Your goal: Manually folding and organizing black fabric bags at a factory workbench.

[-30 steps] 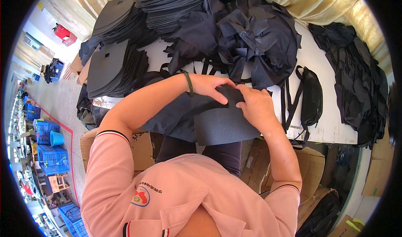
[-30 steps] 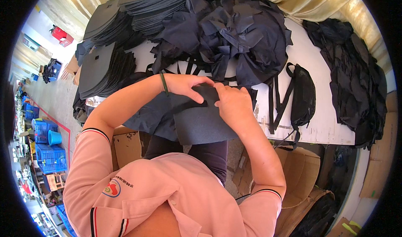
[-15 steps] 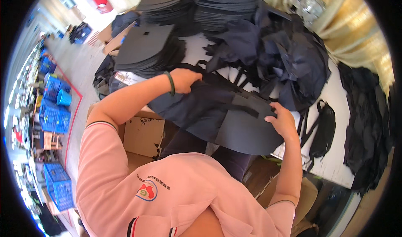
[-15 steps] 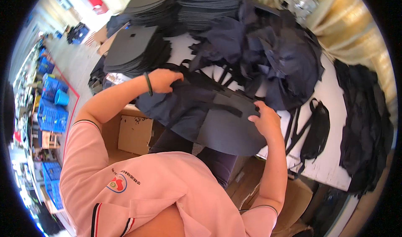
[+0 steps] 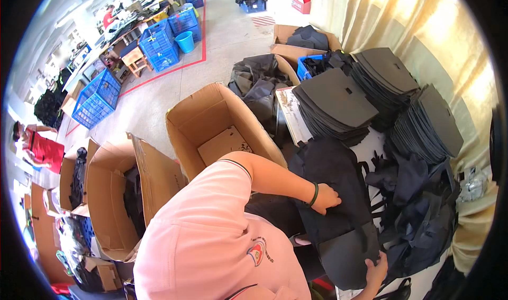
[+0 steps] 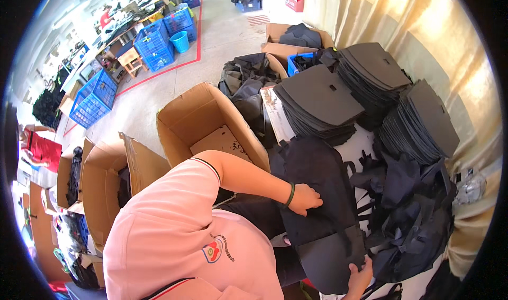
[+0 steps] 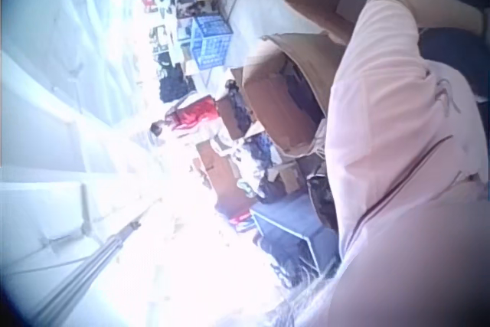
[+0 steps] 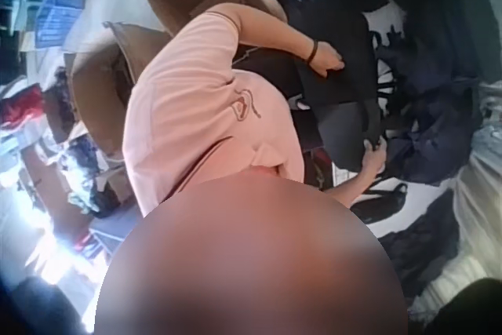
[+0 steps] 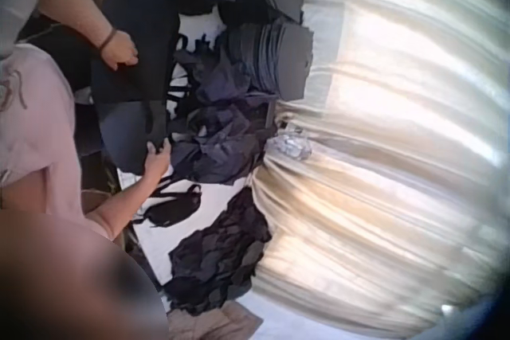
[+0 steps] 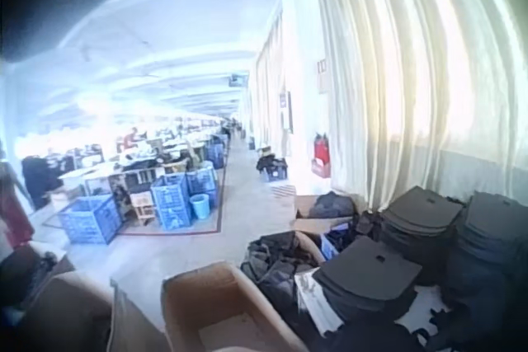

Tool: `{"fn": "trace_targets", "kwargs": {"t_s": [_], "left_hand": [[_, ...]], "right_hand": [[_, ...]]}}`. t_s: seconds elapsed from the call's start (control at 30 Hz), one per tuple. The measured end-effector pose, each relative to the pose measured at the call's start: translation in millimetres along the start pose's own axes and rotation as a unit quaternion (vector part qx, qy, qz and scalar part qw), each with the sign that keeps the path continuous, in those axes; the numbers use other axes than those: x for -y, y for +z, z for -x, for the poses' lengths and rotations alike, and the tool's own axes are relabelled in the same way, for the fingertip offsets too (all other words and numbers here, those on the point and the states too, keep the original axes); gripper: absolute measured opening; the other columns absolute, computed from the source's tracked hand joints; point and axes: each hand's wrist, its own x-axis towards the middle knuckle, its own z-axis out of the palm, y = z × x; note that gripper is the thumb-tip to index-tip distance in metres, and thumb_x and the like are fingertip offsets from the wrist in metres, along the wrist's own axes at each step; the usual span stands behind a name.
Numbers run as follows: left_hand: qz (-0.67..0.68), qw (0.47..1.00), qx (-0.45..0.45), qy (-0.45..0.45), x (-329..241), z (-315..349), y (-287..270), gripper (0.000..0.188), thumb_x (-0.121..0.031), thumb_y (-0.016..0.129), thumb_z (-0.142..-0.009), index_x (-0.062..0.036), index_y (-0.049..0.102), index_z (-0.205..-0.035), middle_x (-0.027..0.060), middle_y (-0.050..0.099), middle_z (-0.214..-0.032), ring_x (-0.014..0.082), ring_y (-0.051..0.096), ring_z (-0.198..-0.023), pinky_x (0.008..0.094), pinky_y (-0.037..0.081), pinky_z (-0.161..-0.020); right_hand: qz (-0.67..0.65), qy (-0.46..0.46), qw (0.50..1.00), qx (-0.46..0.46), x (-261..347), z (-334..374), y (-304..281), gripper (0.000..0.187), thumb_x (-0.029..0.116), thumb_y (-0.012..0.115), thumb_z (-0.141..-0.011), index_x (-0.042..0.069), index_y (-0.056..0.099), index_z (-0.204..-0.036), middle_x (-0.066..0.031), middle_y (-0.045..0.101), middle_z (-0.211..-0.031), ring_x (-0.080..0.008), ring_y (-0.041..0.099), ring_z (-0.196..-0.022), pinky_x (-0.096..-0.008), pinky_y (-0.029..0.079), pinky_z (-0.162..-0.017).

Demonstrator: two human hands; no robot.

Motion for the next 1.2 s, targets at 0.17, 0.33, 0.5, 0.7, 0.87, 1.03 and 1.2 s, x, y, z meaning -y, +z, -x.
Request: {"fn": "trace_targets", "kwargs": {"t_s": [0.17,0.33,0.5,0.7,0.87,1.03,1.2], "left_hand": [[0.075,0.997,-0.012,-0.015,18.2,15.7,-53.5,0.021,-0.012,0.061,-0.079,-0.0090,0.064,-0.099,0.0153,0.068,-0.088,0.0343,0.066,-0.089,0.0451,0.051,-0.077],[0.267,0.957,0.003,-0.115,56.9,68.8,-166.6,0.023,-0.013,0.060,-0.087,-0.0017,0.067,-0.106,0.0101,0.071,-0.083,0.0180,0.069,-0.067,0.0327,0.055,-0.062],[0.423,0.884,-0.159,-0.118,66.9,43.6,-226.0,0.025,-0.019,0.066,-0.090,-0.0021,0.066,-0.108,0.0081,0.071,-0.084,0.0158,0.068,-0.065,0.0299,0.055,-0.058],[0.361,0.823,-0.411,-0.150,51.4,34.6,-192.1,0.028,-0.011,0.065,-0.085,-0.0002,0.056,-0.110,0.0097,0.066,-0.078,0.0231,0.069,-0.072,0.0365,0.054,-0.060],[0.123,0.896,-0.417,0.092,0.7,1.7,-94.3,0.039,-0.015,0.070,-0.078,-0.0067,0.055,-0.114,0.0177,0.055,-0.112,0.0367,0.057,-0.104,0.0450,0.048,-0.086],[-0.050,0.935,-0.314,0.159,-15.2,5.6,-19.4,0.074,-0.057,0.070,-0.076,-0.0139,0.053,-0.133,0.0206,0.043,-0.140,0.0397,0.041,-0.128,0.0572,0.032,-0.100],[-0.107,0.978,-0.176,0.035,19.7,8.0,12.4,0.079,-0.061,0.060,-0.085,-0.0160,0.041,-0.147,0.0190,0.033,-0.153,0.0410,0.028,-0.142,0.0602,0.018,-0.113]], "right_hand": [[-0.008,-0.034,0.999,-0.026,-25.7,-18.0,8.4,0.065,-0.001,0.078,-0.069,0.003,0.055,-0.130,-0.0169,0.066,-0.115,-0.0310,0.062,-0.105,-0.0371,0.048,-0.091],[-0.092,-0.081,0.991,0.051,-28.9,-43.2,24.8,0.062,0.003,0.074,-0.079,0.003,0.051,-0.136,-0.0175,0.062,-0.125,-0.0308,0.061,-0.110,-0.0370,0.047,-0.094],[-0.057,0.005,0.998,0.025,-21.9,10.4,-8.5,0.058,0.000,0.070,-0.085,0.001,0.049,-0.139,-0.0202,0.057,-0.132,-0.0298,0.058,-0.115,-0.0378,0.045,-0.096],[-0.036,-0.034,0.996,0.070,-8.9,2.0,-6.5,0.058,0.001,0.072,-0.085,-0.004,0.046,-0.138,-0.0192,0.057,-0.124,-0.0284,0.057,-0.110,-0.0375,0.045,-0.095],[-0.024,-0.019,0.998,0.052,-4.2,14.7,-7.0,0.058,0.007,0.072,-0.087,-0.003,0.046,-0.139,-0.0228,0.057,-0.130,-0.0308,0.057,-0.117,-0.0387,0.044,-0.097],[-0.072,-0.181,0.977,-0.082,-45.0,-9.7,31.8,0.062,0.005,0.074,-0.074,0.003,0.054,-0.133,-0.0204,0.061,-0.124,-0.0381,0.058,-0.111,-0.0438,0.043,-0.099],[0.080,-0.106,0.982,-0.136,9.6,5.8,22.9,0.058,0.022,0.080,-0.074,0.008,0.058,-0.126,-0.0192,0.059,-0.108,-0.0405,0.057,-0.104,-0.0471,0.046,-0.088]]}}
